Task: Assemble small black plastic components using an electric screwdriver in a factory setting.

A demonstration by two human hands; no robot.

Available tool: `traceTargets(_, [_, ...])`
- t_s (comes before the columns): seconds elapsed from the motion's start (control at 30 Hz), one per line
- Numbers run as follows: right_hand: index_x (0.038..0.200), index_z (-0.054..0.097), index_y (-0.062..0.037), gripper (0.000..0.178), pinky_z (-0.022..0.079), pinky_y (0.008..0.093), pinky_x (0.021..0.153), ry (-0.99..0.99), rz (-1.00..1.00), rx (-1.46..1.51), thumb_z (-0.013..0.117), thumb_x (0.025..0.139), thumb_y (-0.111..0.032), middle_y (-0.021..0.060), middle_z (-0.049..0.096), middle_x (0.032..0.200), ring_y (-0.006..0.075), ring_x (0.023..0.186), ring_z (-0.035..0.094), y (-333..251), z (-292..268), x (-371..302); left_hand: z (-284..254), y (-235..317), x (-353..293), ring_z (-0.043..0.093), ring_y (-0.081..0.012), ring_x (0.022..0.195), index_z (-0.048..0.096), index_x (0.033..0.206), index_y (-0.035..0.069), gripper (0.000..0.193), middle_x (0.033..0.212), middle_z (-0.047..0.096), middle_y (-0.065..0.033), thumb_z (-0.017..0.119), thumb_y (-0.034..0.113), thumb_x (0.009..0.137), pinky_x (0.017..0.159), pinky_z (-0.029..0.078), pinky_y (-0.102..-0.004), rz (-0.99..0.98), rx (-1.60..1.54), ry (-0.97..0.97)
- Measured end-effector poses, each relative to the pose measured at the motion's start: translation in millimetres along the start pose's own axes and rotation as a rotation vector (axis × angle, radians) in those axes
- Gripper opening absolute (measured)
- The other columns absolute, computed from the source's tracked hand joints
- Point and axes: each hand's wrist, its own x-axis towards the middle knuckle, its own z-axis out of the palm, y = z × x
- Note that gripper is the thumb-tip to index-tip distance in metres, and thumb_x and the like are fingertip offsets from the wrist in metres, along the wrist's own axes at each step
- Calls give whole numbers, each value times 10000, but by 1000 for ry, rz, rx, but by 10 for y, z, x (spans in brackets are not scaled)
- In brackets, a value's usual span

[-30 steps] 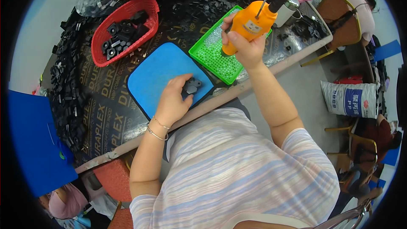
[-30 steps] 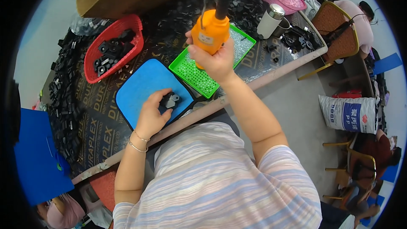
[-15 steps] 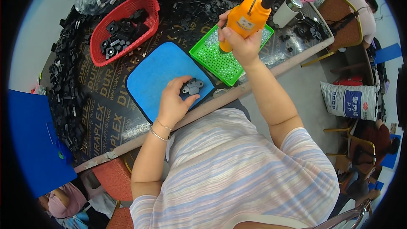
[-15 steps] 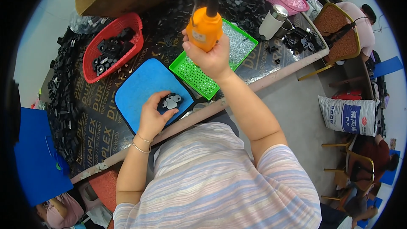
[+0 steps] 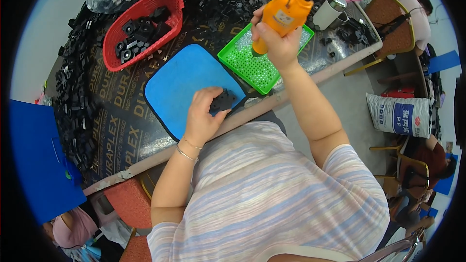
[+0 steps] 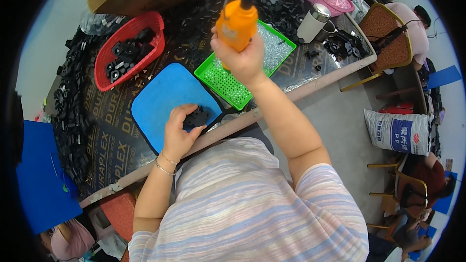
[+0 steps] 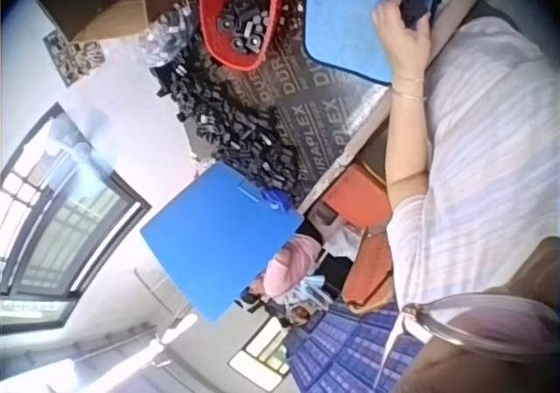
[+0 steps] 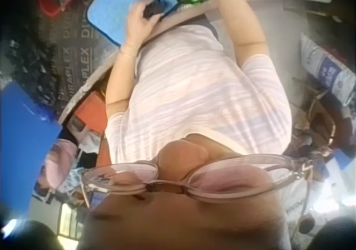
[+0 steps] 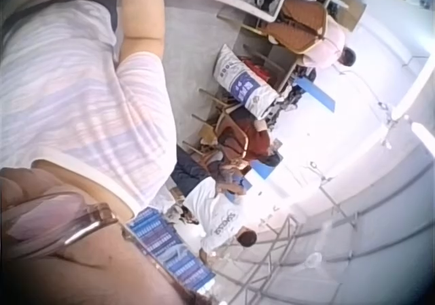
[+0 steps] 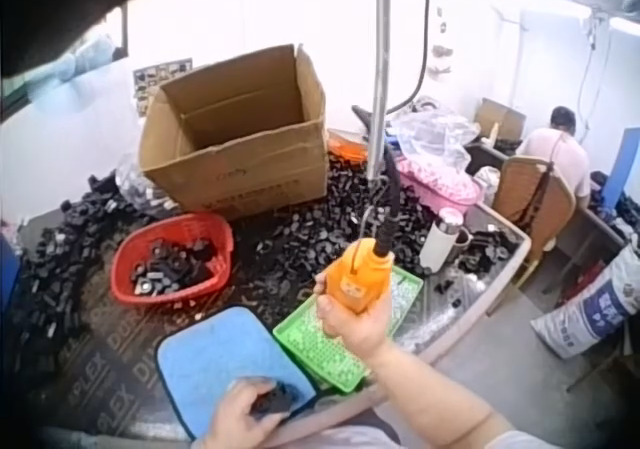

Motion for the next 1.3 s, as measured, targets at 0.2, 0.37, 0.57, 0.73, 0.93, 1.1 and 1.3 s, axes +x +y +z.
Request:
traceTargets(0.2, [983, 490, 29, 299, 458, 271, 571, -150, 107, 392, 599, 769, -150, 142, 519, 849, 192, 618, 558, -486, 81, -116, 6, -51, 24, 539, -320, 896, 567, 994, 17, 450, 973, 591, -136, 763, 55, 591, 772, 449, -358, -86, -5, -6])
traceTargets(0.37, [993, 479, 34, 353, 453, 241, 551, -217, 71, 332, 631, 776, -199, 139, 497, 872, 169, 599, 550, -462, 329, -232, -1, -77, 83, 550, -306, 862, 581, 988, 32, 450, 925, 602, -129, 783, 79, 588, 744, 453, -349, -134, -38, -23])
traceTargets(0.57, [995, 478, 39, 312, 451, 246, 543, -271, 126, 328, 615, 778, -138, 128, 485, 903, 163, 629, 542, -442, 412, -231, -25, -57, 108, 551, -306, 858, 586, 979, 25, 438, 908, 601, -131, 782, 85, 592, 747, 450, -347, -192, -69, -59])
traceTargets(0.73, [954, 491, 36, 259, 442, 230, 529, -334, 158, 251, 611, 757, -81, 124, 494, 885, 142, 602, 532, -380, 464, -226, 0, -92, 99, 548, -311, 864, 584, 972, 18, 433, 896, 596, -130, 781, 86, 592, 753, 447, -355, -147, -94, -17])
traceTargets(0.93, [945, 495, 29, 259, 421, 217, 492, -375, 284, 229, 625, 745, -73, 95, 513, 812, 124, 593, 533, -349, 491, -256, 0, -69, 88, 542, -319, 867, 578, 967, 18, 436, 899, 590, -128, 779, 86, 587, 759, 446, -361, -128, -94, -12])
traceTargets(1.1, [944, 492, 30, 284, 416, 215, 481, -359, 303, 307, 645, 745, -103, 102, 511, 808, 123, 585, 521, -308, 491, -237, 9, -76, 84, 540, -318, 868, 575, 972, 18, 441, 904, 589, -126, 779, 85, 587, 759, 446, -360, -146, -92, -11])
traceTargets(1.3, [939, 495, 31, 303, 420, 219, 483, -404, 253, 311, 665, 744, -127, 105, 510, 801, 124, 585, 517, -279, 470, -274, 22, -79, 86, 542, -317, 874, 571, 977, 20, 445, 906, 589, -126, 780, 87, 590, 761, 447, -361, -122, -108, -1])
